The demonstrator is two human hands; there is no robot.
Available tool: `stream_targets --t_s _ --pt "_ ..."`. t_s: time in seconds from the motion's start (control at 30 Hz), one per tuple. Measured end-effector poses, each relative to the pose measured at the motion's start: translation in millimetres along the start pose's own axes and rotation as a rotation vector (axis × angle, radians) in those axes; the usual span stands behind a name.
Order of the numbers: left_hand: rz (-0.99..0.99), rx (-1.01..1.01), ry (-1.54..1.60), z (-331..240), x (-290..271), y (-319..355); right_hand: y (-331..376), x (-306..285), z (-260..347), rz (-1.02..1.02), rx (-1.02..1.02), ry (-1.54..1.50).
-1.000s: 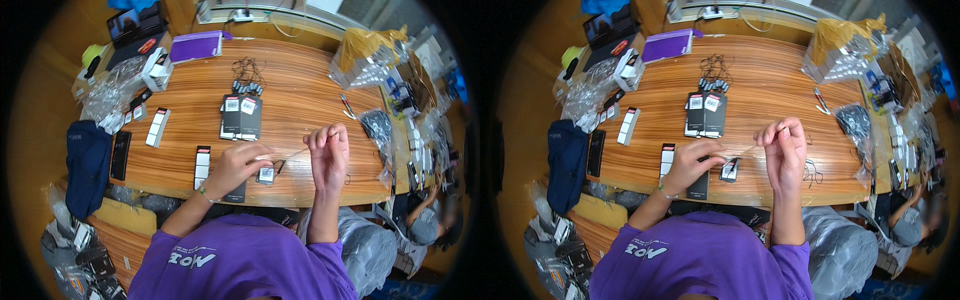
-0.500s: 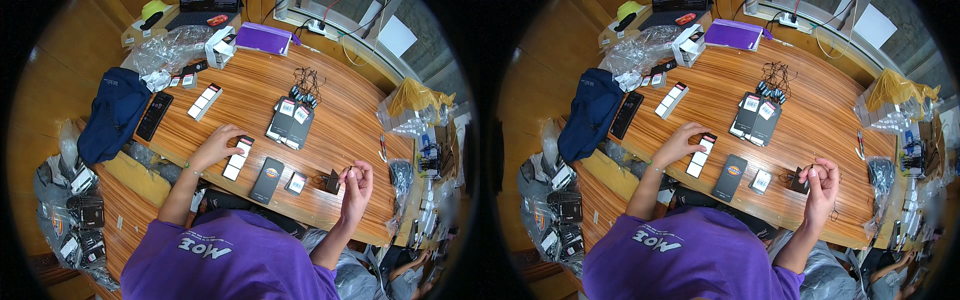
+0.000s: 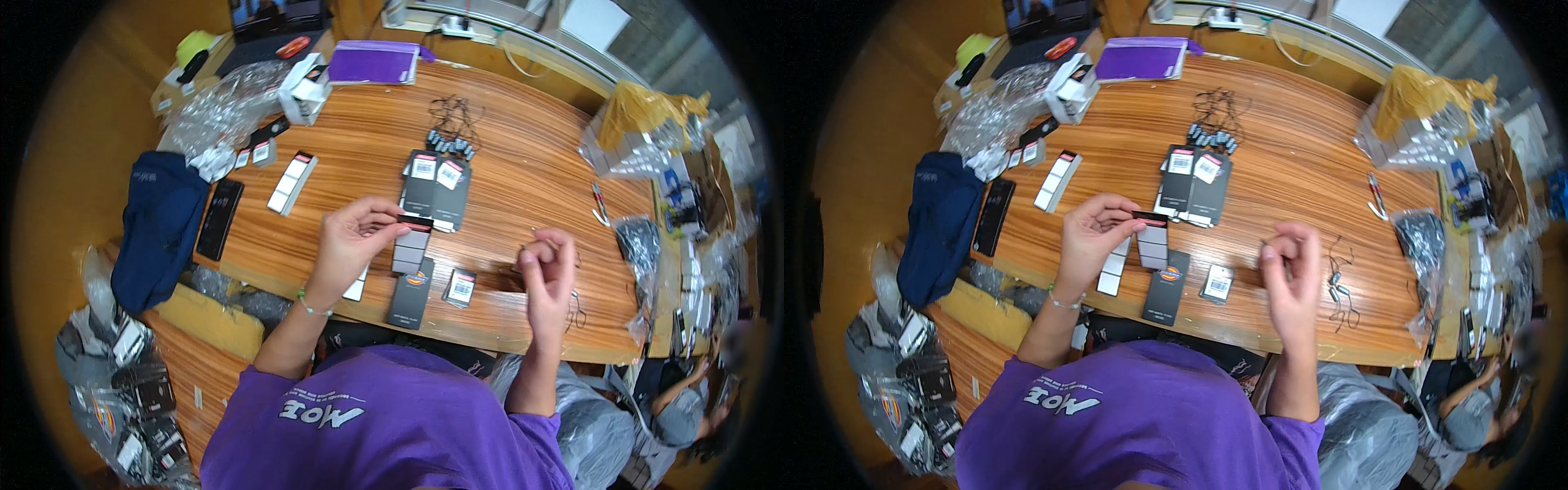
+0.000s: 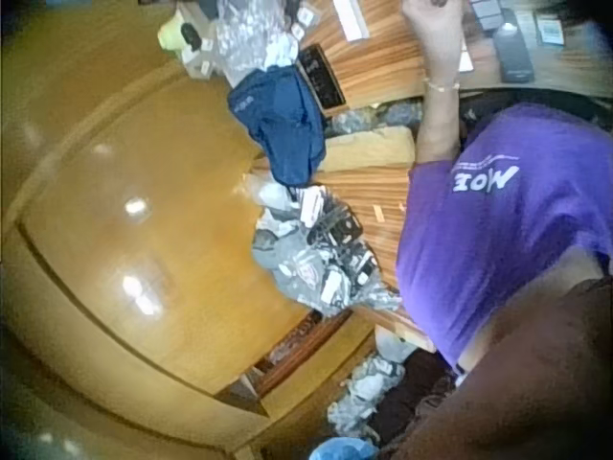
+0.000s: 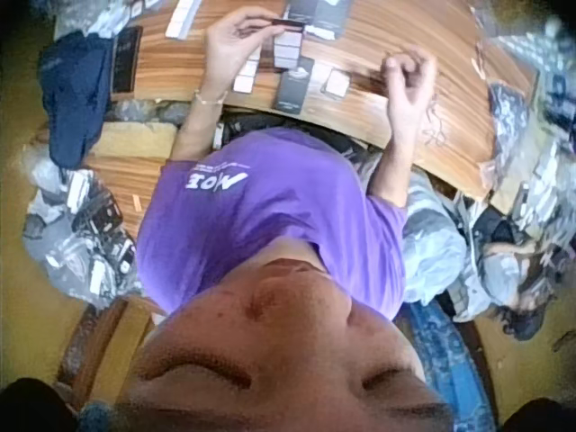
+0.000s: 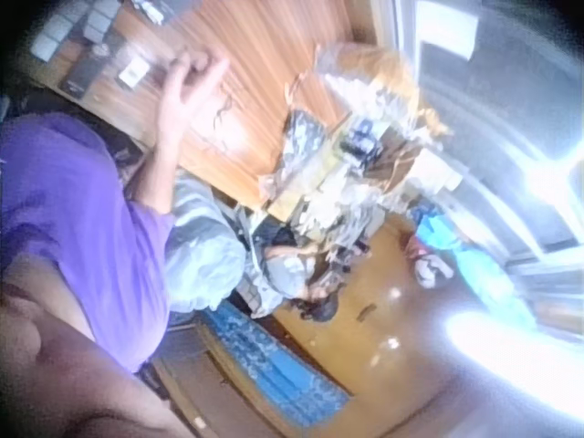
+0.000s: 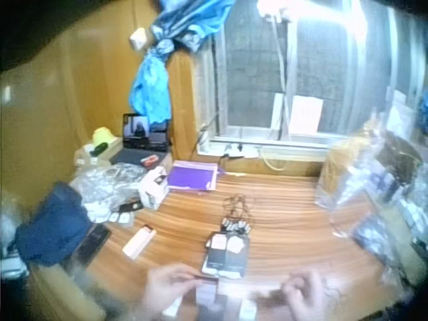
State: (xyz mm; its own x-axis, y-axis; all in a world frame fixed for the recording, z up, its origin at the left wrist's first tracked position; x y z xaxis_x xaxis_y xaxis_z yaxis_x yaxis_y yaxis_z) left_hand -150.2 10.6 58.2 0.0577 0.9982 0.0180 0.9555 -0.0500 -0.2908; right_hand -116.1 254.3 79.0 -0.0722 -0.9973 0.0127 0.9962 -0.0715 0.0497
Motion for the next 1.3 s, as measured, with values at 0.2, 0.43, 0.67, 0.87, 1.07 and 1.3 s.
stream_targets --t_s 0.2,0.43,0.67,0.87,1.07,1.3 --pt "0.14 0.198 -0.09 -9 70 -6 8 33 18 -0.036 -0.215 0.346" --pt "0.226 0.298 -0.151 -24 95 -3 18 25 24 -0.195 -0.386 0.425" --pt "0.189 0.26 -0.08 -22 95 -2 16 20 23 -0.196 -0.344 0.32" --pt "0.221 0.287 -0.106 -34 99 -4 15 18 19 -0.21 -0.321 0.261" --pt "0.271 0.441 -0.235 -45 105 -2 6 14 0 -0.141 -0.165 -0.028" --pt "0.292 0.849 -0.499 -74 106 2 -7 26 -22 0.185 0.164 -0.371"
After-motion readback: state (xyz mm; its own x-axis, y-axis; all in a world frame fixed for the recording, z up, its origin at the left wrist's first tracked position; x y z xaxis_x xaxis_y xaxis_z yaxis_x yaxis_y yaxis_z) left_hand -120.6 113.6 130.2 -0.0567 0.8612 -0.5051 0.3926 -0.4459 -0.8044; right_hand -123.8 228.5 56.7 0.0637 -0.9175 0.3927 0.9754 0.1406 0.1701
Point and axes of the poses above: each hand's wrist, its own y-axis away from the middle knuckle, its own x-axis out of the palm, z = x × y, the point moved 10 cm from there along -y, towards the middle knuckle, and after that the axes turned 14 degrees about x, right-handed, at the moved point
